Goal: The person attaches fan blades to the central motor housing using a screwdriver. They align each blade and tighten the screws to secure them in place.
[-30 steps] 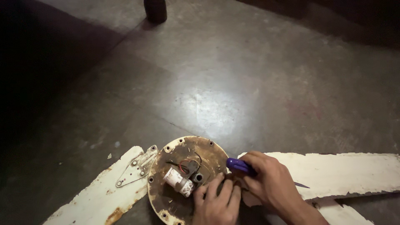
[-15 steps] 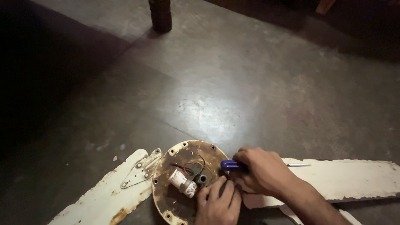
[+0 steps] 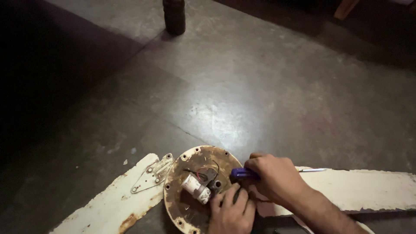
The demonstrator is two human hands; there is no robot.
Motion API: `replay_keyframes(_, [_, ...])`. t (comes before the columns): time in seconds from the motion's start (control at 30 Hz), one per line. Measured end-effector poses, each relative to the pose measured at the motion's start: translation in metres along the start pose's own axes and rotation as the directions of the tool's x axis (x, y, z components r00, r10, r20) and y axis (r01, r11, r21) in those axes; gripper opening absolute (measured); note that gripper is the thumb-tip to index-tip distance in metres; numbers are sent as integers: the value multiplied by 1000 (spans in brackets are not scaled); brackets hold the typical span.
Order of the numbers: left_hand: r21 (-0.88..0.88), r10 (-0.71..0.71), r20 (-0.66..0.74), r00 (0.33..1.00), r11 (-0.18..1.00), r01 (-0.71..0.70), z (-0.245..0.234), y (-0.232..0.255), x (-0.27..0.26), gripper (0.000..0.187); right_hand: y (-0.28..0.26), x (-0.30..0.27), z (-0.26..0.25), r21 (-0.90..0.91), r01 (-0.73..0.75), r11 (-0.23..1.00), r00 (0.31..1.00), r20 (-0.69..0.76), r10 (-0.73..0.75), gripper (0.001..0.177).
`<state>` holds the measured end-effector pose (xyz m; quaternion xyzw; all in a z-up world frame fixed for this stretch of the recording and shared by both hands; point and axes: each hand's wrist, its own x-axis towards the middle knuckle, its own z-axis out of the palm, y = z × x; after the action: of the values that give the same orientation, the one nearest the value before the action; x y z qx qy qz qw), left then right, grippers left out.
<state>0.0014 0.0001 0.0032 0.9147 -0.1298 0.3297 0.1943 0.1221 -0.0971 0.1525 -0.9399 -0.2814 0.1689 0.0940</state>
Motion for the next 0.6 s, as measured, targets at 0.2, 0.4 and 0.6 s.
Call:
replay_keyframes(0.2, [3,17,10,1000,1000,-17,3,-2,-5,19,4,-5,9,42,-12,999,998,-65,15,34])
replay_keyframes(0.4, [-17,53,38,998,998,-53,7,-5,-8,21,1,-14,27,54,-63,997,984,-164,71,27])
replay_keyframes(0.6, [-139,14,81,997,990,-2,2,-3,-9,27,-10,-17,44,108,-189,976,950,-230,209,16])
